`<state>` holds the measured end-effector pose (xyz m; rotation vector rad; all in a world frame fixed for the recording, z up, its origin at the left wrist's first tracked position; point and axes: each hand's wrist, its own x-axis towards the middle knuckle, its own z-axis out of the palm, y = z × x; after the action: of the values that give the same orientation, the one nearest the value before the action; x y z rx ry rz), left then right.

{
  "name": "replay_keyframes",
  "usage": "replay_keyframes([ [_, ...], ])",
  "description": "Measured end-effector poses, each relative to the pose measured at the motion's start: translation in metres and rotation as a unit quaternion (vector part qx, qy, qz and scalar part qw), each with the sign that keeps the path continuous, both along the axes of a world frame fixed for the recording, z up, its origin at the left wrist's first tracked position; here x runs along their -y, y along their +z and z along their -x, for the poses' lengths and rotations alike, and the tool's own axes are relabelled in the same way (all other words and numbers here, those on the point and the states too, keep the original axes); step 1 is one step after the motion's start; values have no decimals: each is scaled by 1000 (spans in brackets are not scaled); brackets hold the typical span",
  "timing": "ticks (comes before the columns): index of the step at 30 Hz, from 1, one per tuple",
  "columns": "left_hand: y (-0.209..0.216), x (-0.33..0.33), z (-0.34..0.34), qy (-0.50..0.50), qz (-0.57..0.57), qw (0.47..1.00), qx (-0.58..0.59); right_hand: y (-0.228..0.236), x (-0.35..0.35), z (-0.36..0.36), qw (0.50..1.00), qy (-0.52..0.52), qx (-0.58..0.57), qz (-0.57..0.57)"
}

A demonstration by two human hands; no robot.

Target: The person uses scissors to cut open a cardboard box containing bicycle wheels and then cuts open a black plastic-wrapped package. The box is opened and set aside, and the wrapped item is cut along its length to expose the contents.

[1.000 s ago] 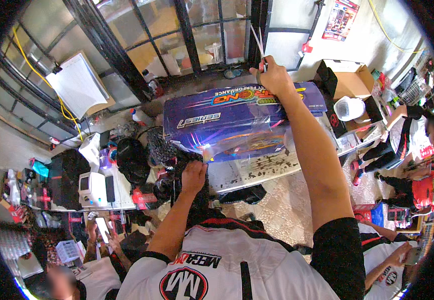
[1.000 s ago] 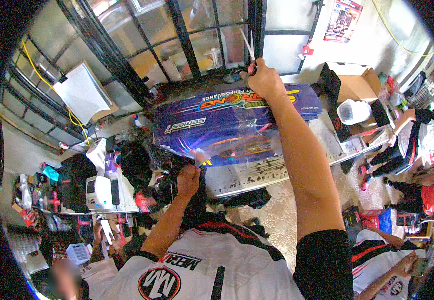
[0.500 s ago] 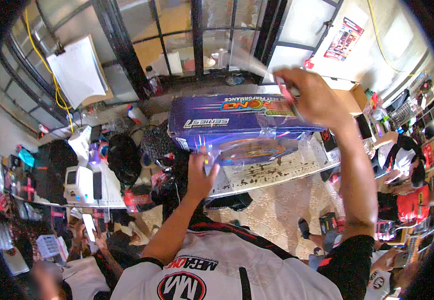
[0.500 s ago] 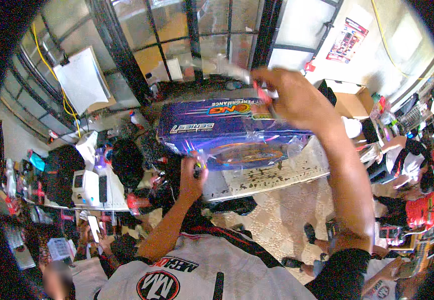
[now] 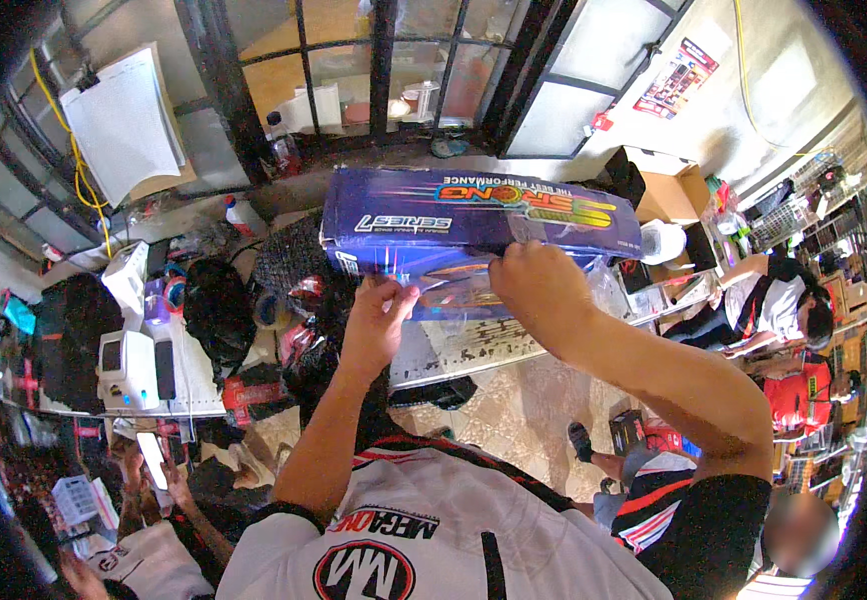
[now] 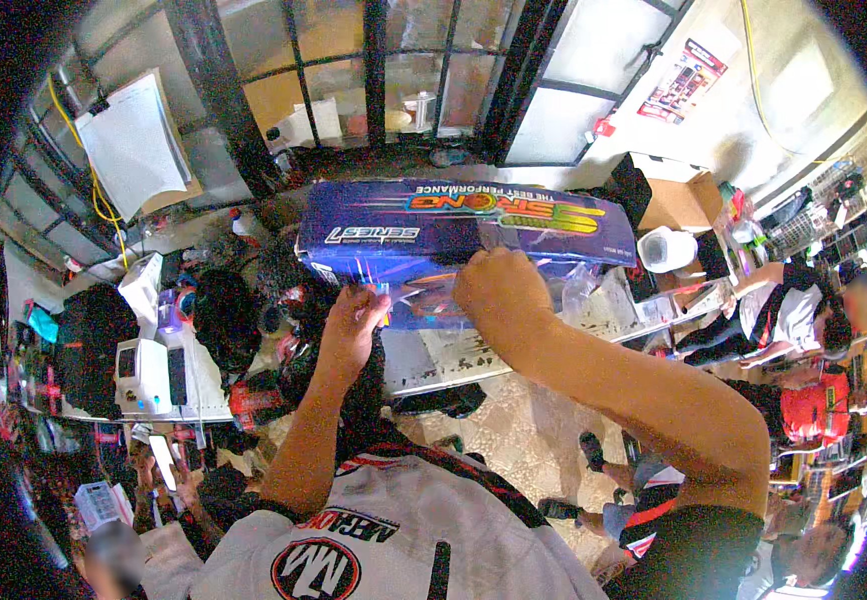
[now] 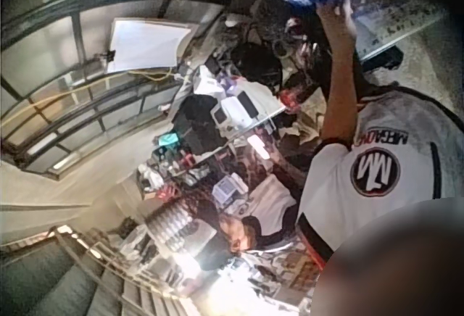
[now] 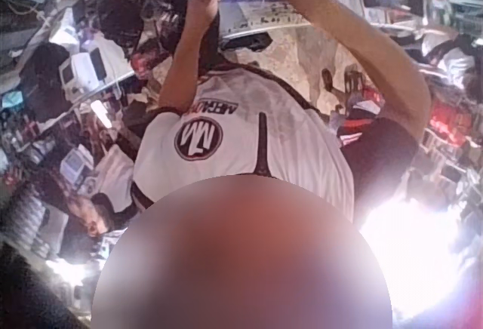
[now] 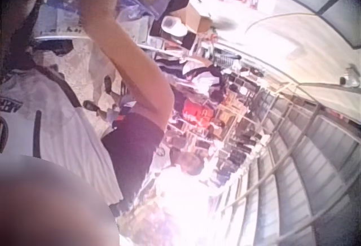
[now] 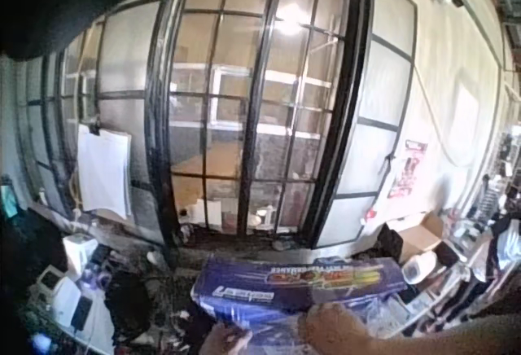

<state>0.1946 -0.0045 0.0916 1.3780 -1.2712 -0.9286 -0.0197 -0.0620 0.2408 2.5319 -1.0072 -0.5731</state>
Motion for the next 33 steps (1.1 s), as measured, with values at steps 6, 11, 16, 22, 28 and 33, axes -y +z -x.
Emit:
replay_keyframes([
  [6, -9, -1, -18, -18, -30, 997, -73, -55, 24, -3, 986, -91, 63, -123],
  [11, -55, -19, -63, -1, -35, 998, 42, -81, 30, 22, 975, -10, 194, -111],
  [16, -114, -28, -128, 73, 7, 985, 154, -92, 43, 28, 965, 3, 231, -123],
  [22, -116, -40, -164, 206, -100, 973, 27, -23, 31, 25, 893, 30, 306, -329],
  [28, -49, -33, -163, 231, -33, 963, -137, 37, 18, 1, 799, -18, 571, -187],
  [33, 10, -37, -222, 259, 32, 952, -160, -7, 68, -40, 805, -25, 592, 27],
])
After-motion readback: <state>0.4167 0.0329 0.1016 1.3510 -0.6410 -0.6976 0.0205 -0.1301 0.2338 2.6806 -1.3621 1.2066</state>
